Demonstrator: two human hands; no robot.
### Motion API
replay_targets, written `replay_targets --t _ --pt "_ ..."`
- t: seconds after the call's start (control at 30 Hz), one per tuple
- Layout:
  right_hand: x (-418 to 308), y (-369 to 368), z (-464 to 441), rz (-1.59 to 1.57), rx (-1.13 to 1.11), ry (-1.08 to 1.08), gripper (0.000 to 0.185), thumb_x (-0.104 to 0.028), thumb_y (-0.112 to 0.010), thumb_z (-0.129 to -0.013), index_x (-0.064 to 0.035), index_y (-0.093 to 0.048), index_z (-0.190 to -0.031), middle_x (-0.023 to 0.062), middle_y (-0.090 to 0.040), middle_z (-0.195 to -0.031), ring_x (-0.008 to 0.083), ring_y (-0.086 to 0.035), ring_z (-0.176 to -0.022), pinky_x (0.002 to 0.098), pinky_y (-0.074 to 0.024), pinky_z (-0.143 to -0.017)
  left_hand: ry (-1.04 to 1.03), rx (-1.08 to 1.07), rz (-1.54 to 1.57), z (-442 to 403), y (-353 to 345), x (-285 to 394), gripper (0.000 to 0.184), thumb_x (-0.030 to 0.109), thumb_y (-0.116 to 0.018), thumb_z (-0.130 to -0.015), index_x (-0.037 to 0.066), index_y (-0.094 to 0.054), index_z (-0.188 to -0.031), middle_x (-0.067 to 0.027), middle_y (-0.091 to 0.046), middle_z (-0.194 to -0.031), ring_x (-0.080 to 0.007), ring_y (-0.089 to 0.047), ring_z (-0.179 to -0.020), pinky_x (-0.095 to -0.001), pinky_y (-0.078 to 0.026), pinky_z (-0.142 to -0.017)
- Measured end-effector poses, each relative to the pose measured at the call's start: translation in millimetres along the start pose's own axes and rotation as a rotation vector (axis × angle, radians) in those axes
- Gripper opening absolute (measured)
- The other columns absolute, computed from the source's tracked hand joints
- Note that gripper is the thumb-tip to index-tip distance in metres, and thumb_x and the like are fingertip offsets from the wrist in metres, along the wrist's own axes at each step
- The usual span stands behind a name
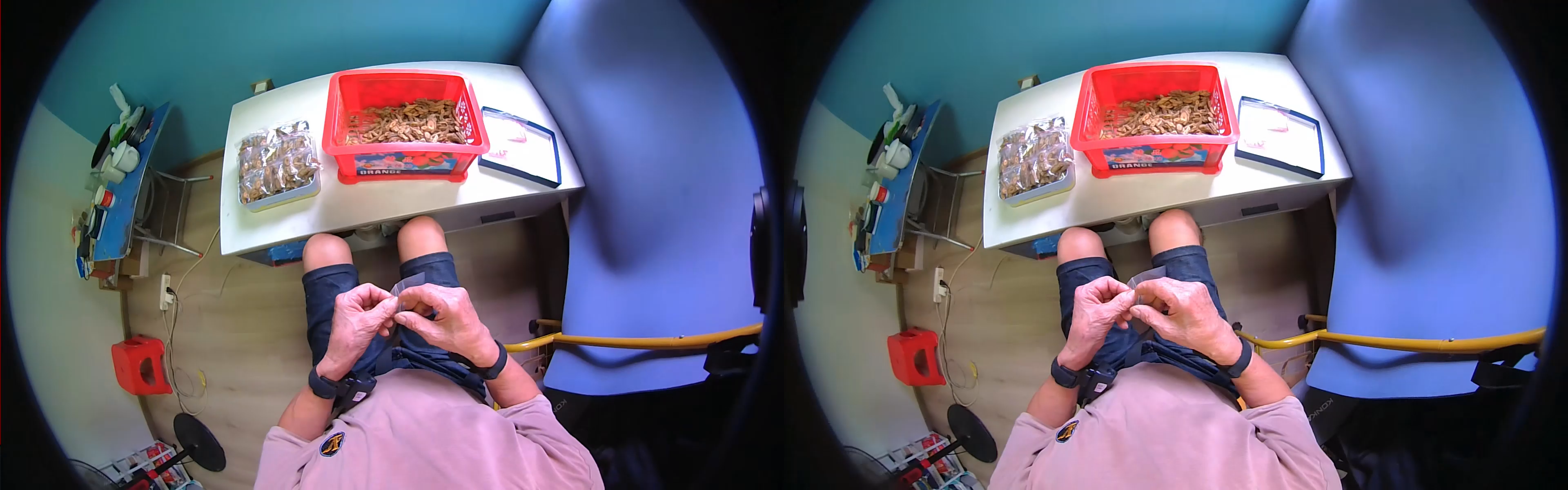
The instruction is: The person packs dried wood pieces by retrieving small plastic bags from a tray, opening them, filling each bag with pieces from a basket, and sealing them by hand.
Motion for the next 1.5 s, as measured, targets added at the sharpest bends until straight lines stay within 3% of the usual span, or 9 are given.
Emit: replay_targets --t 0.33,0.53,0.77,0.97,1.1,1.13,1.33,1.47,1.5 --pt "30 -10 2 -0.367 -0.01 -0.272 0.019 -0.008 -0.076 -0.087 0.0028 -0.069 -0.101 0.008 -0.074 -0.081 0.0066 -0.067 -0.071 0.0242 -0.0552 -0.064 0.06 -0.042 0.077 -9 0 -9 0.017 0.017 -0.07 -0.094 0.0 -0.069 -0.09 -0.0039 -0.068 -0.075 -0.0066 -0.062 -0.06 -0.0191 -0.051 -0.05" --pt "53 -11 4 -0.485 -0.003 -0.387 0.017 -0.004 -0.077 -0.085 0.0037 -0.07 -0.099 0.0066 -0.073 -0.084 0.0086 -0.068 -0.077 0.0237 -0.0569 -0.071 0.061 -0.068 0.081 -16 -6 -7 0.018 0.017 -0.067 -0.097 -0.001 -0.07 -0.092 -0.0043 -0.069 -0.077 -0.0072 -0.063 -0.064 -0.0204 -0.053 -0.055" --pt "54 0 4 -0.532 -0.05 -0.39 0.014 -0.007 -0.074 -0.087 0.0042 -0.069 -0.094 0.0083 -0.073 -0.079 0.0079 -0.067 -0.072 0.0244 -0.056 -0.065 0.07 -0.07 -0.077 -17 -10 -14 0.014 0.013 -0.065 -0.098 0.0 -0.069 -0.094 -0.0023 -0.068 -0.078 -0.0059 -0.062 -0.066 -0.0203 -0.052 -0.058" --pt "61 6 18 -0.403 -0.13 -0.409 0.012 -0.006 -0.072 -0.083 0.0044 -0.072 -0.089 0.007 -0.071 -0.071 0.0085 -0.064 -0.063 0.0251 -0.0532 -0.06 -0.061 -0.126 -0.52 -10 -20 -11 0.014 0.009 -0.062 -0.096 -0.002 -0.069 -0.09 -0.0001 -0.066 -0.072 -0.0045 -0.061 -0.065 -0.0221 -0.051 -0.057" --pt "66 4 30 -0.438 -0.088 -0.43 0.01 -0.006 -0.067 -0.082 0.004 -0.07 -0.082 0.0064 -0.069 -0.067 0.0084 -0.063 -0.06 0.0247 -0.0522 -0.058 -0.182 -0.093 -0.736 -3 -33 1 0.013 0.011 -0.066 -0.088 -0.001 -0.069 -0.085 -0.0083 -0.067 -0.068 -0.0097 -0.063 -0.061 -0.0278 -0.05 -0.056" --pt "65 4 31 -0.439 -0.093 -0.421 0.01 -0.006 -0.067 -0.082 0.004 -0.07 -0.082 0.0064 -0.069 -0.067 0.0084 -0.063 -0.06 0.0247 -0.0522 -0.058 -0.225 -0.047 -0.768 -3 -35 -1 0.013 0.013 -0.067 -0.083 0.0 -0.068 -0.08 -0.0124 -0.066 -0.068 -0.0159 -0.064 -0.059 -0.0311 -0.05 -0.056" --pt "62 10 39 -0.147 0.029 -0.347 0.009 -0.007 -0.067 -0.077 0.0016 -0.066 -0.077 0.0113 -0.066 -0.064 0.0133 -0.061 -0.054 0.0281 -0.0494 -0.054 -0.378 0.022 -0.966 9 -44 9 0.01 0.012 -0.067 -0.077 0.003 -0.064 -0.073 -0.0126 -0.063 -0.065 -0.0262 -0.064 -0.057 -0.0344 -0.05 -0.055" --pt "56 15 38 -0.155 0.071 -0.331 0.009 -0.008 -0.067 -0.076 0.0013 -0.066 -0.076 0.0132 -0.065 -0.063 0.0156 -0.061 -0.052 0.0293 -0.0482 -0.053 -0.536 0.098 -0.932 13 -48 8 0.007 0.009 -0.067 -0.076 0.004 -0.065 -0.073 -0.0116 -0.062 -0.067 -0.0262 -0.064 -0.057 -0.0358 -0.051 -0.054" --pt "54 15 37 -0.177 0.069 -0.322 0.009 -0.008 -0.067 -0.076 0.0014 -0.066 -0.076 0.0129 -0.065 -0.062 0.0151 -0.061 -0.052 0.0291 -0.0482 -0.053 -0.523 0.084 -0.933 14 -47 8 0.008 0.01 -0.069 -0.074 0.004 -0.065 -0.077 -0.011 -0.064 -0.073 -0.0253 -0.065 -0.061 -0.0356 -0.051 -0.055"
Point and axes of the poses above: each hand's wrist, its own z-axis away from the middle knuckle, its own y-axis out of the back of the hand, x = y × z, the point moved 2 cm from there along -z, towards the middle knuckle
